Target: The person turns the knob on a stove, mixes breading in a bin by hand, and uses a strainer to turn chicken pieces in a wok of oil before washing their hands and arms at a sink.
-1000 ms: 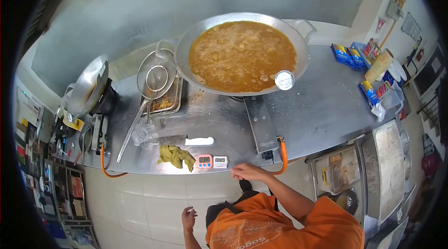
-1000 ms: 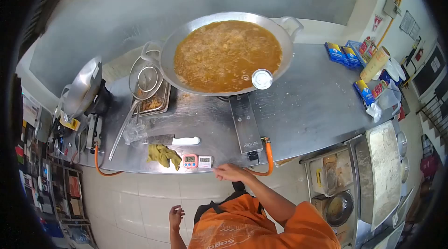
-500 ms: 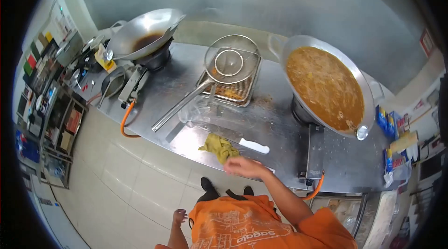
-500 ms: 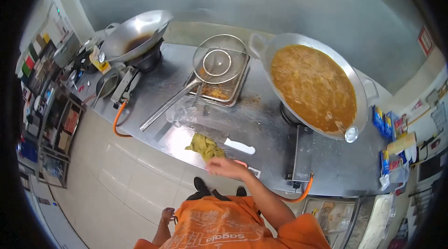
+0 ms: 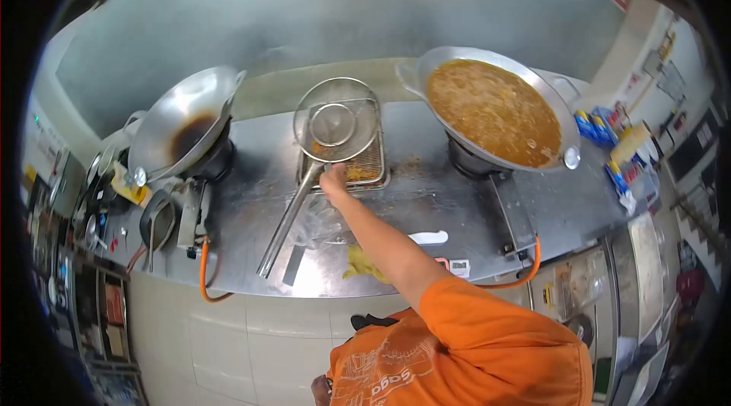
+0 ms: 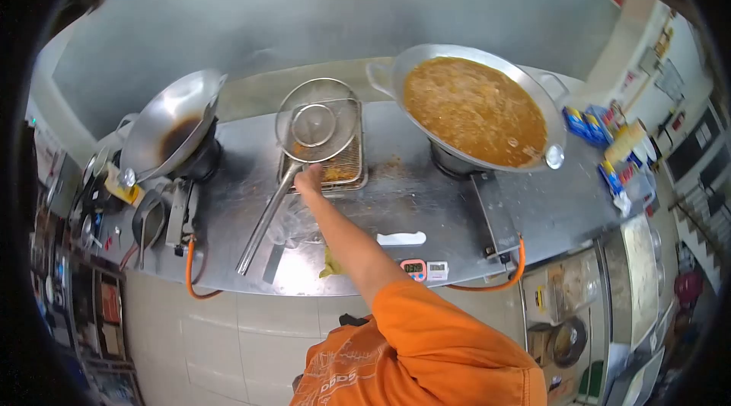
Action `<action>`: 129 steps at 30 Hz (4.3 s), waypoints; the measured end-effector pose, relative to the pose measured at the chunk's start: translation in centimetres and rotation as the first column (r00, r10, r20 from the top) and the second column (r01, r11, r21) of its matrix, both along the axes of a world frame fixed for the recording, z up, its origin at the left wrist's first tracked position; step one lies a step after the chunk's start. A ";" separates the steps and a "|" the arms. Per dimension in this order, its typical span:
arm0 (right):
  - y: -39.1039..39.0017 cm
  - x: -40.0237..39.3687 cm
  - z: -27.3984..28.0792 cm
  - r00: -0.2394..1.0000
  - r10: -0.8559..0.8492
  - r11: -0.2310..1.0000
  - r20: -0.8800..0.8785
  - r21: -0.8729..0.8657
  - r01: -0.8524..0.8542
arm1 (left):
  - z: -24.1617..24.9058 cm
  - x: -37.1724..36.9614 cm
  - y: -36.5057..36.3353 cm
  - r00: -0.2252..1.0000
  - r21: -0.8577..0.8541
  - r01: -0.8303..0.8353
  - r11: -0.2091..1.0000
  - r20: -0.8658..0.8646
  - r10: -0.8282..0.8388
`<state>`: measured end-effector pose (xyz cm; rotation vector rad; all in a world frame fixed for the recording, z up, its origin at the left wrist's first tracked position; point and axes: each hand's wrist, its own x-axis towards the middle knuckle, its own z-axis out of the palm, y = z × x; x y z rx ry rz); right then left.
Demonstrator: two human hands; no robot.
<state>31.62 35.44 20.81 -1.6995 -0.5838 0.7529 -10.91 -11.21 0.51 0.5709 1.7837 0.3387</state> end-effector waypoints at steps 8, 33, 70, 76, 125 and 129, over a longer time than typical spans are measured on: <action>-8.7 3.9 15.5 0.917 0.381 0.921 -0.123 0.138 -0.364 | -2.1 0.4 6.4 0.995 -0.115 0.076 0.991 0.067 -0.068; -32.6 48.8 33.9 0.157 0.816 0.403 0.557 -0.742 0.536 | 14.6 25.7 25.2 0.430 0.180 -0.902 0.394 0.275 0.860; -32.1 45.3 32.5 0.288 0.567 0.772 0.772 -0.620 0.139 | 13.4 25.7 26.4 0.601 0.366 -0.663 0.653 -0.260 0.756; -33.6 44.5 32.9 0.176 0.529 0.801 0.830 -0.557 0.220 | 19.0 28.6 25.9 0.545 0.318 -0.682 0.659 -0.381 0.747; -41.3 46.3 36.8 0.724 0.402 0.822 0.561 -0.569 -0.016 | 17.2 27.7 25.3 0.601 0.348 -0.719 0.602 -0.123 0.790; -41.9 48.3 35.9 0.344 0.407 0.879 0.846 -0.465 0.104 | 19.5 28.9 24.7 0.589 0.338 -0.742 0.579 -0.086 0.804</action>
